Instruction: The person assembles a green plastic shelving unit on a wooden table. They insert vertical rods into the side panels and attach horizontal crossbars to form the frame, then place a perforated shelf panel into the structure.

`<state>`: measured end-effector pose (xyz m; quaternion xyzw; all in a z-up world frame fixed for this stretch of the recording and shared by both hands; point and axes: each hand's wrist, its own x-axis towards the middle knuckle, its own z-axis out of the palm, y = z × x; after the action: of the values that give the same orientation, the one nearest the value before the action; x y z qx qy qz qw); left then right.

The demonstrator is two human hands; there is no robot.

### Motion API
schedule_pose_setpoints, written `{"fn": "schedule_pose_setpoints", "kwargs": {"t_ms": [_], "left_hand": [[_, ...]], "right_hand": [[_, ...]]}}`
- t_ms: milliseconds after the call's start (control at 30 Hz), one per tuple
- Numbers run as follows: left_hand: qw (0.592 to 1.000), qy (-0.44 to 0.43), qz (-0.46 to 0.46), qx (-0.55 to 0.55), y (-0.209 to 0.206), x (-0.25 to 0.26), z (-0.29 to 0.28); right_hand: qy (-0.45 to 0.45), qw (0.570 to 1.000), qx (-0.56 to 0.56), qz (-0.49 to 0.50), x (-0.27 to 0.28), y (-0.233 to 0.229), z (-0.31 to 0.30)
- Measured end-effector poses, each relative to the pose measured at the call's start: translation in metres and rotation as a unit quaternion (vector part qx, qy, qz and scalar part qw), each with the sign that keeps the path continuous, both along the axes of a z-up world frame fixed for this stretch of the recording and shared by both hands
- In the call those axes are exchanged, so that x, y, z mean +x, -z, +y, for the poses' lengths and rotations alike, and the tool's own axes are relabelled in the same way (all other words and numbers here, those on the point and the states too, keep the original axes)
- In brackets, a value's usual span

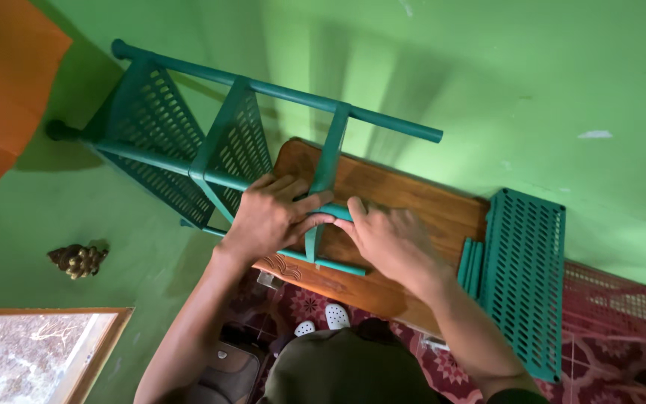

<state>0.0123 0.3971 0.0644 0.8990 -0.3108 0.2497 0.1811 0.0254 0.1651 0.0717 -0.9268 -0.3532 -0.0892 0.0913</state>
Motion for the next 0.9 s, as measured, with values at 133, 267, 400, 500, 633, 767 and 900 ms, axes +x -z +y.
{"fn": "schedule_pose_setpoints", "kwargs": {"t_ms": [133,267,400,500,633,767,900], "left_hand": [[1.000,0.002,-0.018,0.005,0.003,0.005,0.002],[0.998,0.003,-0.060,0.000,0.006,0.003,0.004],[1.000,-0.001,-0.031,0.003,0.006,0.003,0.005],[1.000,-0.016,-0.019,-0.007,0.005,0.003,0.004],[0.999,-0.005,-0.043,-0.015,0.005,0.004,0.003],[0.999,-0.007,-0.046,-0.016,0.006,0.004,0.002],[0.998,-0.003,-0.059,-0.024,0.008,0.005,0.002]], "right_hand": [[0.020,0.995,-0.083,0.051,0.005,-0.004,-0.001],[0.010,0.997,-0.050,-0.065,-0.003,0.009,0.000],[0.006,0.988,-0.039,-0.149,-0.006,0.023,-0.002],[0.014,0.987,-0.034,-0.159,-0.007,0.029,-0.002],[0.017,0.990,-0.066,-0.124,-0.004,0.025,0.001],[0.039,0.990,-0.136,0.010,0.003,0.016,0.006],[0.080,0.989,-0.070,0.099,0.014,0.013,0.012]]}}
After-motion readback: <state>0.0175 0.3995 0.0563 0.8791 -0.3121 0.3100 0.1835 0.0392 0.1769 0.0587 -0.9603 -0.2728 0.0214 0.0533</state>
